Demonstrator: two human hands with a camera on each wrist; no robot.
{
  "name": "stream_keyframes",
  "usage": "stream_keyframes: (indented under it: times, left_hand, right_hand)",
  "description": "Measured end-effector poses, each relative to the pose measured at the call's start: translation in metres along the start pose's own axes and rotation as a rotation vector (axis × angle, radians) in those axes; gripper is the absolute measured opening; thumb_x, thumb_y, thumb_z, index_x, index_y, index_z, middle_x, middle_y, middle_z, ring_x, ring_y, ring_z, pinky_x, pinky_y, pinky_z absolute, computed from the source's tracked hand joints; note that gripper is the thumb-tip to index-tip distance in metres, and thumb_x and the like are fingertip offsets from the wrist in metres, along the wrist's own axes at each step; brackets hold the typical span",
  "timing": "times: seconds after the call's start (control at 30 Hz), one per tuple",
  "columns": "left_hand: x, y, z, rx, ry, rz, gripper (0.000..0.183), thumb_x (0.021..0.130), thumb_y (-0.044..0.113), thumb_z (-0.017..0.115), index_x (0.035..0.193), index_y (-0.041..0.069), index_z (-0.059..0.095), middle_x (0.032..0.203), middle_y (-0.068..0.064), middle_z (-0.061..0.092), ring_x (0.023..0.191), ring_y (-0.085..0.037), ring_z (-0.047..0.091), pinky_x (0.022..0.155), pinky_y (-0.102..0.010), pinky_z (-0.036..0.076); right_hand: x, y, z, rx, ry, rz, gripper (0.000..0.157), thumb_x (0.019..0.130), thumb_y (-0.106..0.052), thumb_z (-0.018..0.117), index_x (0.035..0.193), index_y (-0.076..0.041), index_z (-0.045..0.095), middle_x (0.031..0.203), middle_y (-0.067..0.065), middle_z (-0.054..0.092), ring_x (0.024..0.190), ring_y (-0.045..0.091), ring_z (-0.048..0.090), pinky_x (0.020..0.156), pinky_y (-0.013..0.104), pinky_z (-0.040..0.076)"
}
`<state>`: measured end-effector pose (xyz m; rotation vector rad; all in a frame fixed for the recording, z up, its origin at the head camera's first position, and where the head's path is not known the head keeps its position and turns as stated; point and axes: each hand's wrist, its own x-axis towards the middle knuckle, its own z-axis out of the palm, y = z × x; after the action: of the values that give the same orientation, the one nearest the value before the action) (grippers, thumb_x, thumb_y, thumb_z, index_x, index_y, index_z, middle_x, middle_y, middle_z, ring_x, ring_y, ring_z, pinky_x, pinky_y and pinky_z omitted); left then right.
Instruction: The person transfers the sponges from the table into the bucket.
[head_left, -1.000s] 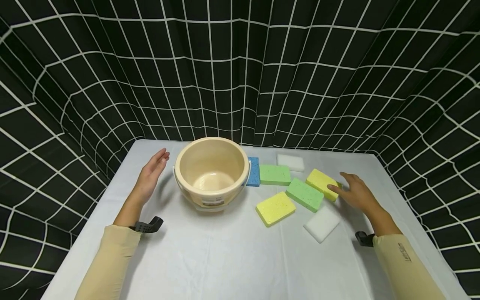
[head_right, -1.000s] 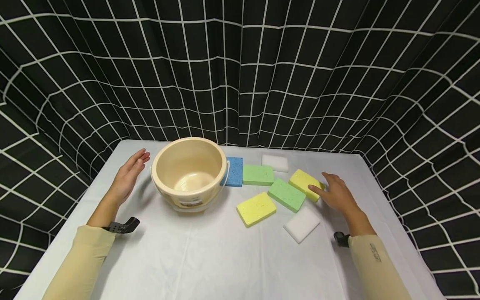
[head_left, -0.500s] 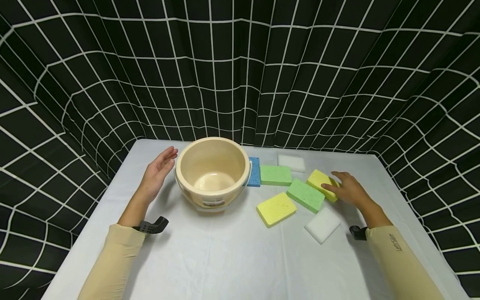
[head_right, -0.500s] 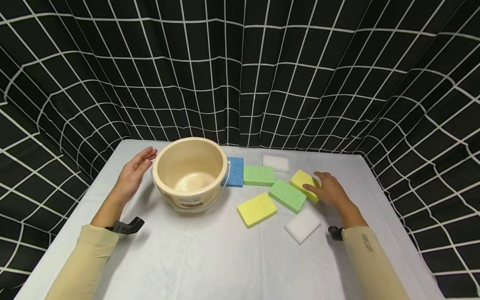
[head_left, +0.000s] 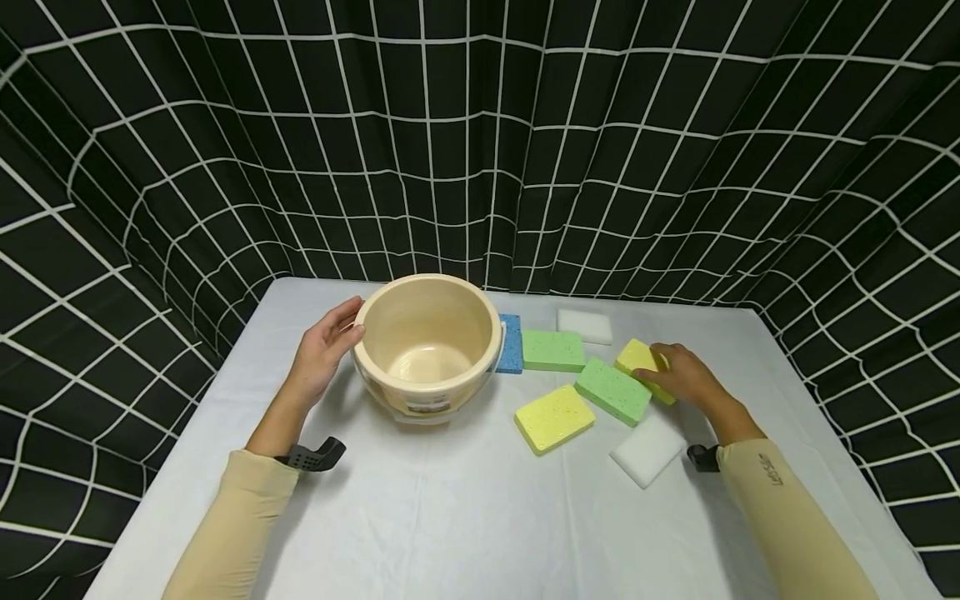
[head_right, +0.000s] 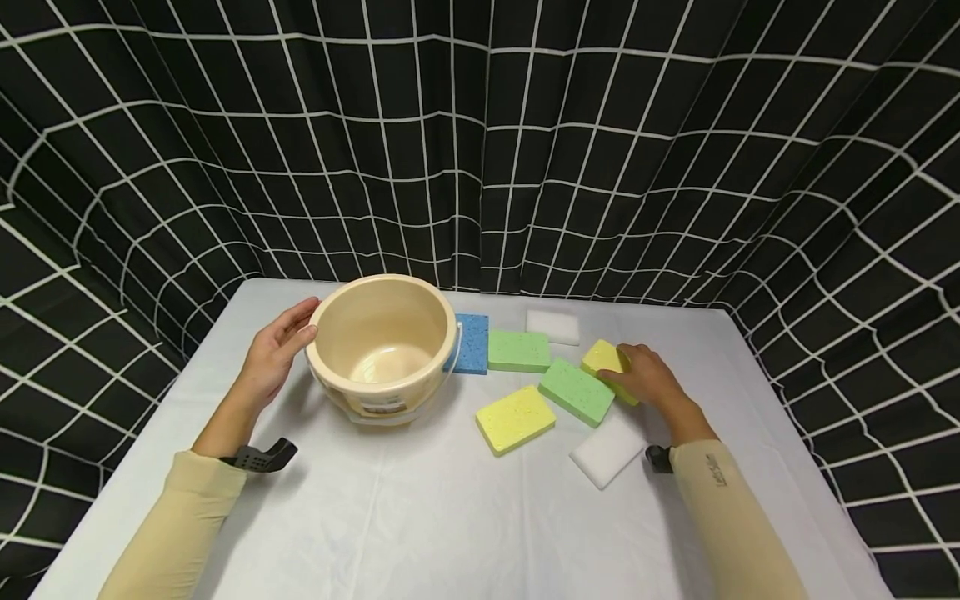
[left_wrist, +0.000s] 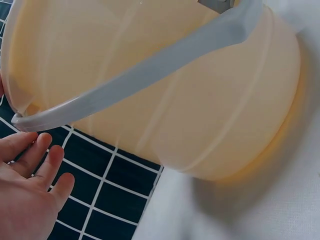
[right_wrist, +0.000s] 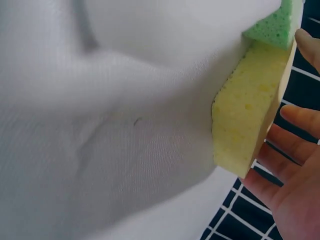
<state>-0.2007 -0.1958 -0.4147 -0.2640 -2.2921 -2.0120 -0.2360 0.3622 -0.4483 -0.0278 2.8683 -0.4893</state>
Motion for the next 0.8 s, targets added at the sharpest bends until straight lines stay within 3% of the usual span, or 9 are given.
stream_keyframes:
  times: [0.3, 0.8]
  left_hand:
    - [-0.0016, -0.0031, 0.0025, -0.004, 0.025, 0.017, 0.051, 0.100, 0.017, 0.054, 0.145, -0.001, 0.041, 0.150, -0.019, 0.043, 0.133, -0.010, 0.044, 0.102, -0.004, 0.041]
    - [-0.0040, -0.0016, 0.0105, -0.090, 0.067, 0.013, 0.050, 0.100, 0.015, 0.053, 0.145, -0.005, 0.040, 0.152, -0.022, 0.039, 0.138, -0.016, 0.043, 0.105, -0.007, 0.041]
  right_hand:
    - [0.0062, -0.0044, 0.0019, -0.040, 0.014, -0.025, 0.089, 0.088, -0.051, 0.065, 0.142, 0.013, 0.035, 0.137, 0.040, 0.039, 0.125, 0.054, 0.041, 0.105, 0.067, 0.039]
    - [0.0021, -0.0089, -0.0029, -0.034, 0.009, -0.027, 0.087, 0.088, -0.047, 0.065, 0.141, 0.014, 0.036, 0.136, 0.040, 0.040, 0.123, 0.054, 0.043, 0.104, 0.067, 0.040]
